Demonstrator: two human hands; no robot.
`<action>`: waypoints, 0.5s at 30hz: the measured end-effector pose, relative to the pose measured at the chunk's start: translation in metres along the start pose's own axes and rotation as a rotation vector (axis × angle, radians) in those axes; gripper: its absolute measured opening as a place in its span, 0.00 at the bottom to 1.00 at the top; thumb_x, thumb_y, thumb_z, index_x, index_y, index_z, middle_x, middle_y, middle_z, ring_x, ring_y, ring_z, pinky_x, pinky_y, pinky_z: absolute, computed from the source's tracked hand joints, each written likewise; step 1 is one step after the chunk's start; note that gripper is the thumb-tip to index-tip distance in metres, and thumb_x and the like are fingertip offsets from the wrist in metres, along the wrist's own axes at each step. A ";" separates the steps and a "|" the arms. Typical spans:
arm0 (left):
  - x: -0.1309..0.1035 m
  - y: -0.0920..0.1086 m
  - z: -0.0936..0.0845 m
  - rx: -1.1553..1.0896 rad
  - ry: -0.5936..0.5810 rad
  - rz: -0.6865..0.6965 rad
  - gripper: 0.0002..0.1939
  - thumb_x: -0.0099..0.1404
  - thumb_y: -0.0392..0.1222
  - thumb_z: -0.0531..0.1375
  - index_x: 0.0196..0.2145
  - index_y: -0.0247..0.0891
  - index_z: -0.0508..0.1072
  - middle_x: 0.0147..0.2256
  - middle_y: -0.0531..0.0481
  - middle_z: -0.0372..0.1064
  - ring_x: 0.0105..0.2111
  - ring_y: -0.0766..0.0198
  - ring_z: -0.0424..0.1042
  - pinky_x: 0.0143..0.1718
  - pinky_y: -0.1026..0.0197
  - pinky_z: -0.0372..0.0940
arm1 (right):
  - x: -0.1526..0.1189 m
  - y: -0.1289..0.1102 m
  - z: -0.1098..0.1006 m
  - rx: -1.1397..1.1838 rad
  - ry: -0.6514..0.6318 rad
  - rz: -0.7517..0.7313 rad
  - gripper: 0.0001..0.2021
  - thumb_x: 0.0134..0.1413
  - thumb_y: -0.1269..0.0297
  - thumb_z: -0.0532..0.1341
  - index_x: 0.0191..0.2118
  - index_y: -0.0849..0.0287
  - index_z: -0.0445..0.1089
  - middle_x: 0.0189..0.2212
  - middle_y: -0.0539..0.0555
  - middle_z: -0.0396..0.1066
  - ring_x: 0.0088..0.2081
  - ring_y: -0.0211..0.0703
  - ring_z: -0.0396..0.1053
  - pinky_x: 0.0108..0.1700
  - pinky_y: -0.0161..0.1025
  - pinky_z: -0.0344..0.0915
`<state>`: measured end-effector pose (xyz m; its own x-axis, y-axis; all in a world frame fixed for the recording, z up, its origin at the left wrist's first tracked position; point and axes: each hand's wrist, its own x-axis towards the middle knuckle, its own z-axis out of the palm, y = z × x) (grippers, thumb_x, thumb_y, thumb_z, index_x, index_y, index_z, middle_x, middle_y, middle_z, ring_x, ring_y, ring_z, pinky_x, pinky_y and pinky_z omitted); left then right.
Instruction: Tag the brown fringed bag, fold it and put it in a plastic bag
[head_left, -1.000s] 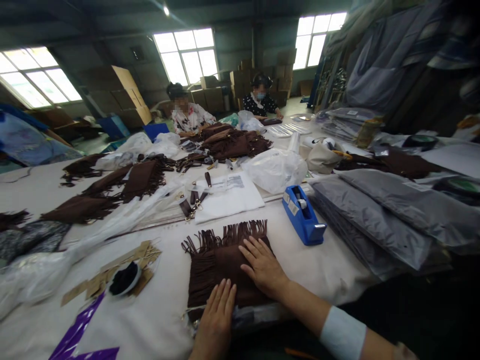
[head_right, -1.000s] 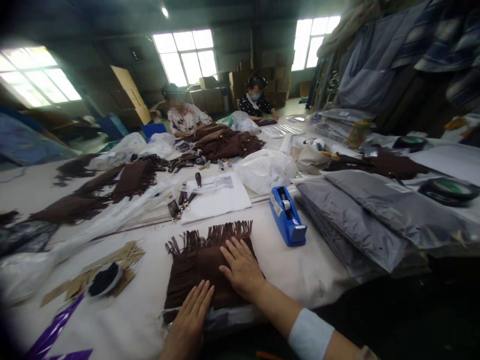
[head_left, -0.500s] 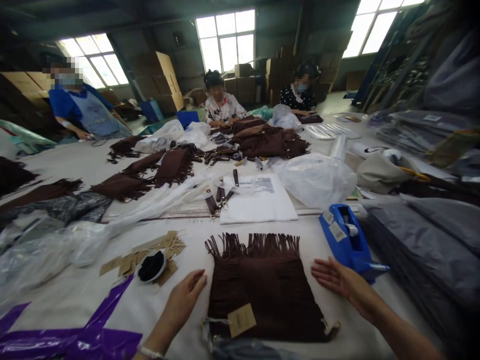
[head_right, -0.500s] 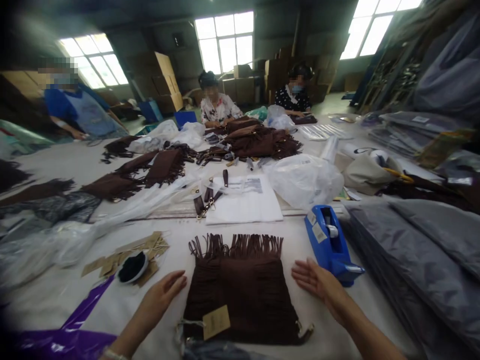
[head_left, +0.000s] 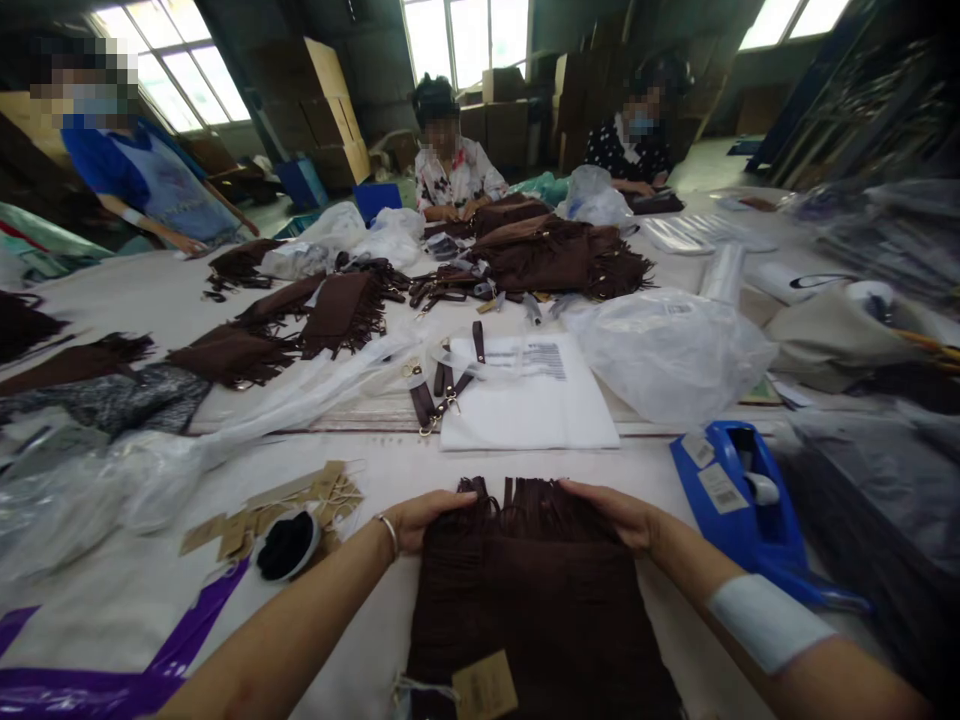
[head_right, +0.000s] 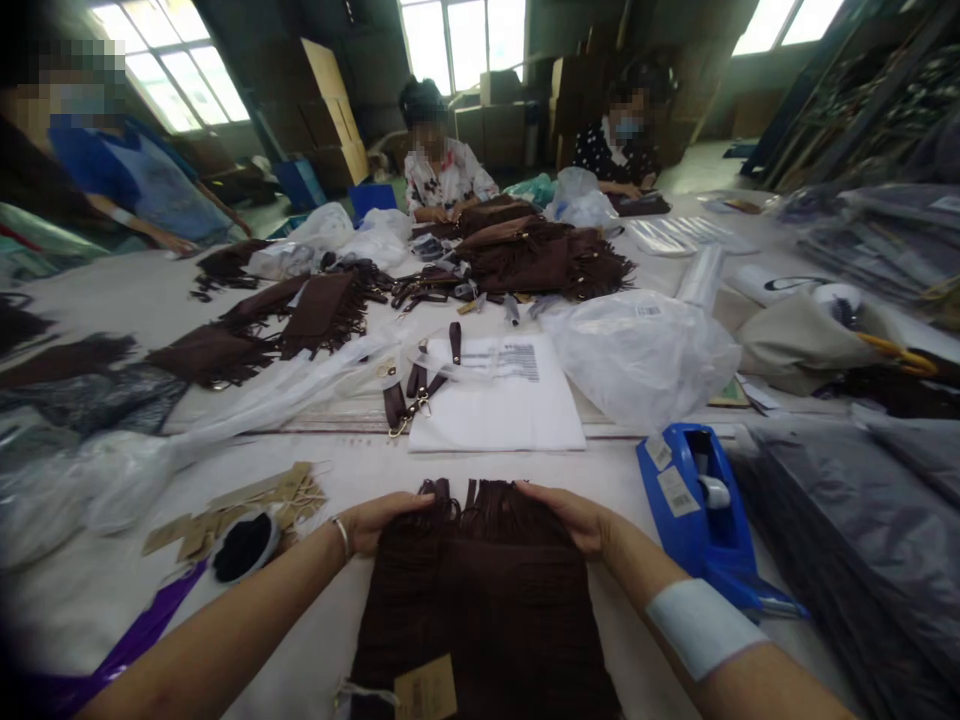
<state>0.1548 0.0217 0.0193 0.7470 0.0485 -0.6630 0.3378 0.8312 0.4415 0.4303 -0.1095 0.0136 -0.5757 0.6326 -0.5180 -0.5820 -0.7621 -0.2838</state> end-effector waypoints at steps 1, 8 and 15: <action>0.007 0.004 0.000 0.004 -0.016 -0.022 0.21 0.59 0.49 0.62 0.42 0.27 0.73 0.41 0.40 0.74 0.40 0.59 0.74 0.46 0.61 0.66 | 0.006 -0.002 -0.001 -0.004 -0.008 0.020 0.22 0.60 0.55 0.53 0.48 0.72 0.66 0.42 0.62 0.74 0.48 0.44 0.70 0.58 0.41 0.57; 0.012 0.023 0.018 0.366 -0.114 0.161 0.20 0.61 0.48 0.60 0.47 0.32 0.71 0.44 0.44 0.72 0.44 0.57 0.71 0.49 0.59 0.63 | 0.003 -0.009 0.020 -0.337 -0.007 -0.119 0.23 0.59 0.53 0.52 0.51 0.67 0.65 0.46 0.60 0.72 0.49 0.46 0.68 0.59 0.46 0.55; -0.042 -0.011 0.057 1.368 -0.112 0.550 0.32 0.60 0.49 0.60 0.60 0.45 0.56 0.60 0.46 0.54 0.59 0.50 0.53 0.62 0.46 0.42 | -0.035 0.025 0.059 -1.609 -0.035 -0.429 0.24 0.58 0.52 0.53 0.59 0.52 0.57 0.61 0.53 0.53 0.63 0.51 0.46 0.64 0.53 0.42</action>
<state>0.1522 -0.0207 0.0771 0.9751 0.0820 -0.2061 0.2211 -0.4366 0.8721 0.4021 -0.1428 0.0718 -0.5658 0.8053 -0.1770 0.4430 0.1158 -0.8890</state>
